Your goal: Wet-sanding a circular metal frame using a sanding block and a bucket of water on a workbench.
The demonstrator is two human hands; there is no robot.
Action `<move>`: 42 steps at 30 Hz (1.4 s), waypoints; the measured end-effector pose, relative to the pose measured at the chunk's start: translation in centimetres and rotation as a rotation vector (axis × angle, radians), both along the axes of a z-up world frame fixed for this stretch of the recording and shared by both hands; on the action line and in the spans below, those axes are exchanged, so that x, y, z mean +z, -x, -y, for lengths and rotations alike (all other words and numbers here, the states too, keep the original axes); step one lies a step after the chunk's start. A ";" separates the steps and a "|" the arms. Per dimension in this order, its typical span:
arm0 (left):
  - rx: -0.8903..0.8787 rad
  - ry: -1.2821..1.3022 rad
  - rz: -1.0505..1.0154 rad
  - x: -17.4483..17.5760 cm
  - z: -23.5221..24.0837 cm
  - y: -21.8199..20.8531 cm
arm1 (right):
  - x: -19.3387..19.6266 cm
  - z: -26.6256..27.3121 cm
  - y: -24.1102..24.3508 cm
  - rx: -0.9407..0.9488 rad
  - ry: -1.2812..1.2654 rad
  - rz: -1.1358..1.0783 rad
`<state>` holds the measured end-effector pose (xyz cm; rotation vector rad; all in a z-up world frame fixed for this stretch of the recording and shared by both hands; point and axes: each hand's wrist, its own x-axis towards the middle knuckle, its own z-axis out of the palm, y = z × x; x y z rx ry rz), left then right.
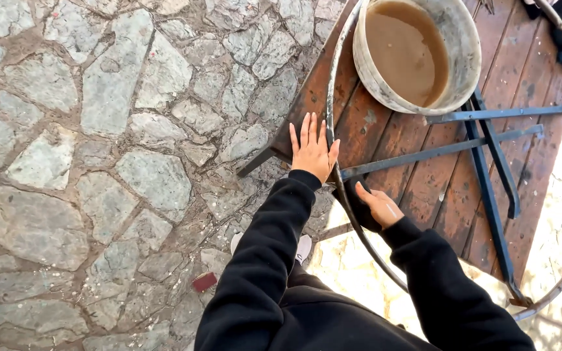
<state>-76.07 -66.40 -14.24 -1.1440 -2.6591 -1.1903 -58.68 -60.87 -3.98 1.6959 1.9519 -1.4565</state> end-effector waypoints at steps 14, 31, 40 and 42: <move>0.018 0.071 0.011 0.2 0.1 0.1 | -5.5 -4.2 -3.9 0.229 0.027 0.073; 0.034 0.027 0.043 -0.8 0.0 0.1 | -3.4 -1.5 -3.0 0.074 -0.012 -0.204; 0.043 0.013 0.038 -1.6 0.0 -0.3 | -3.5 -1.3 -3.3 0.098 -0.032 -0.213; 0.053 0.008 0.009 -1.6 -0.2 -0.5 | -4.3 -1.9 -3.2 0.117 -0.048 -0.267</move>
